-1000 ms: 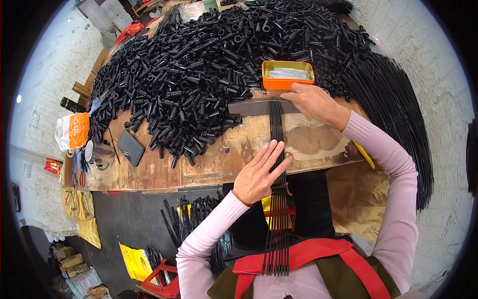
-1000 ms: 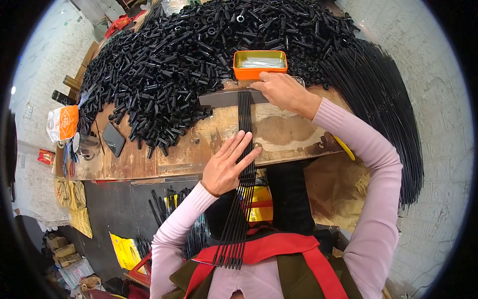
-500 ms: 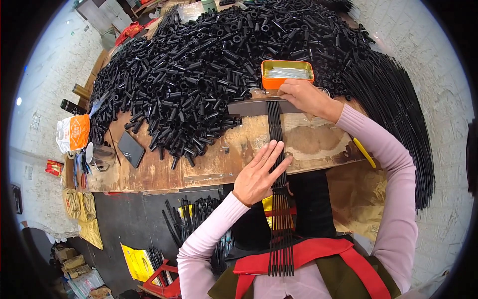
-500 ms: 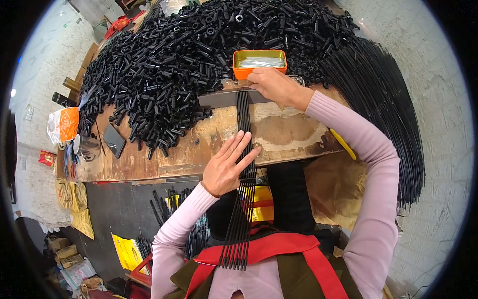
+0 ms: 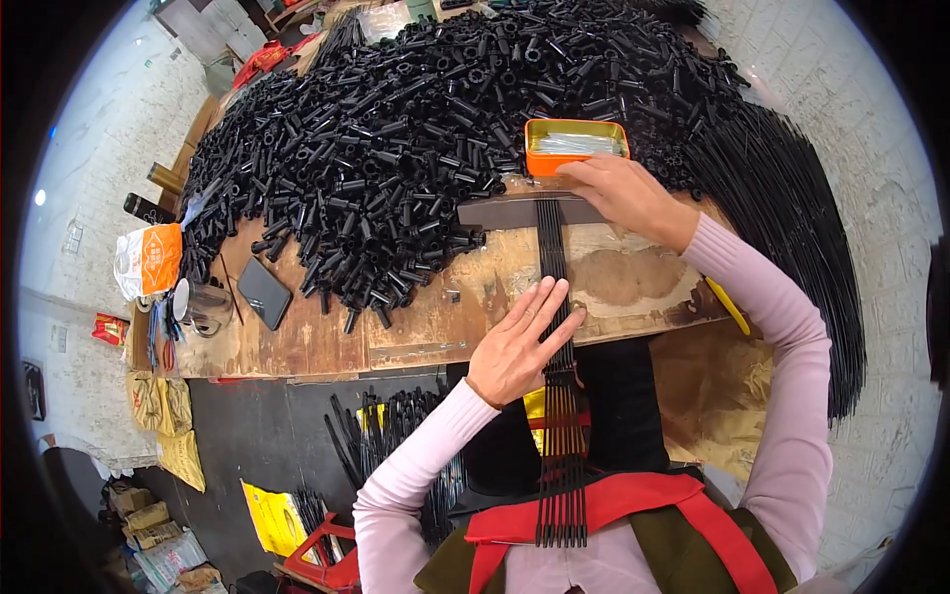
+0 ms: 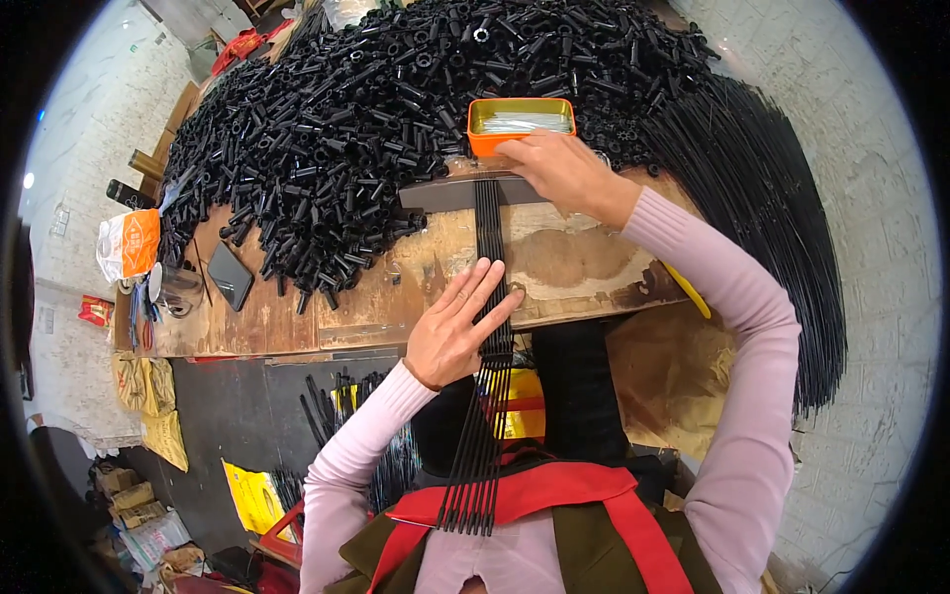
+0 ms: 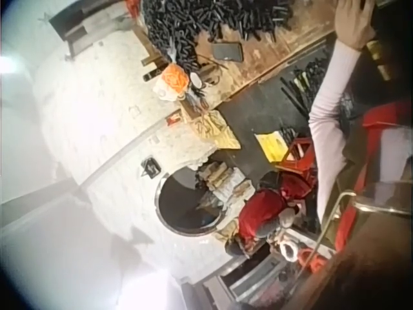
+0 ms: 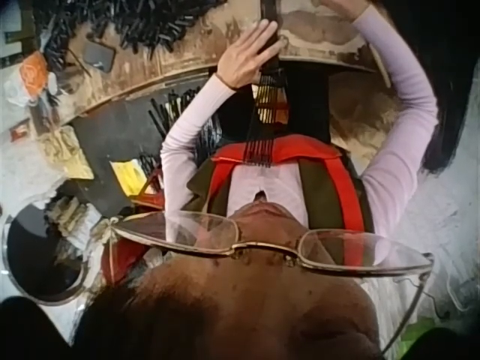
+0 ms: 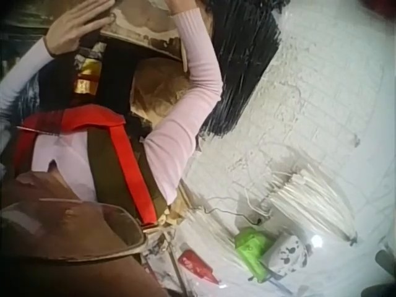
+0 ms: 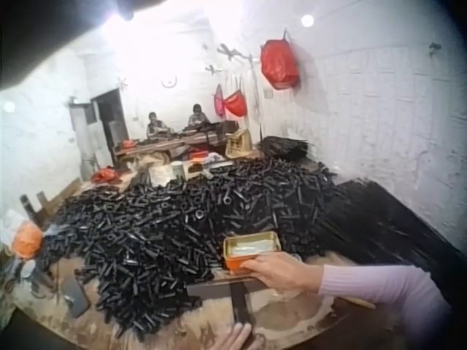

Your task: Assembling and trimming bundles of thin black cables at a workbench fixture.

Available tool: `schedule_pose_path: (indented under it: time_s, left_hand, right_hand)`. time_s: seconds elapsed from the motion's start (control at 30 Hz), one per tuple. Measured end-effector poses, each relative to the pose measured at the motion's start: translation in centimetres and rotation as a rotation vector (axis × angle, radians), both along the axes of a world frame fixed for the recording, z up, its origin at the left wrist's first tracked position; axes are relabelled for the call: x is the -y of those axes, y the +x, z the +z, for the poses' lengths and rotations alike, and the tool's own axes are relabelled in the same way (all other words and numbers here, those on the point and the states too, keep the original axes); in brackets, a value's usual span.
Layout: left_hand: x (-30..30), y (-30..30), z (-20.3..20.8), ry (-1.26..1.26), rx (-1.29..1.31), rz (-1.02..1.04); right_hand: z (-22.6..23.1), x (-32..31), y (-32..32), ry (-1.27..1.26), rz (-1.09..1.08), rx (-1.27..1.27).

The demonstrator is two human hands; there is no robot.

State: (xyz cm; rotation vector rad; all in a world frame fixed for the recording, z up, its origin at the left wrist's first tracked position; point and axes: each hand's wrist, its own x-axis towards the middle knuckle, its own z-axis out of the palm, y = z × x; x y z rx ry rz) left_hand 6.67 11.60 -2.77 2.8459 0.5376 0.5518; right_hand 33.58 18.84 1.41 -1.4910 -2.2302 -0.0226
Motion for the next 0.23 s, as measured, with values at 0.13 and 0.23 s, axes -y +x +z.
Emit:
schedule_pose_path:
  time_s: [0.13, 0.23]
  left_hand:
    - [0.1, 0.0, 0.2, 0.005, 0.006, 0.001]
    - [0.1, 0.0, -0.2, 0.057, -0.034, 0.002]
  right_hand:
    - [-0.2, -0.3, 1.1, -0.066, -0.007, 0.044]
    - [0.3, -0.7, -0.2, -0.105, 0.055, -0.047]
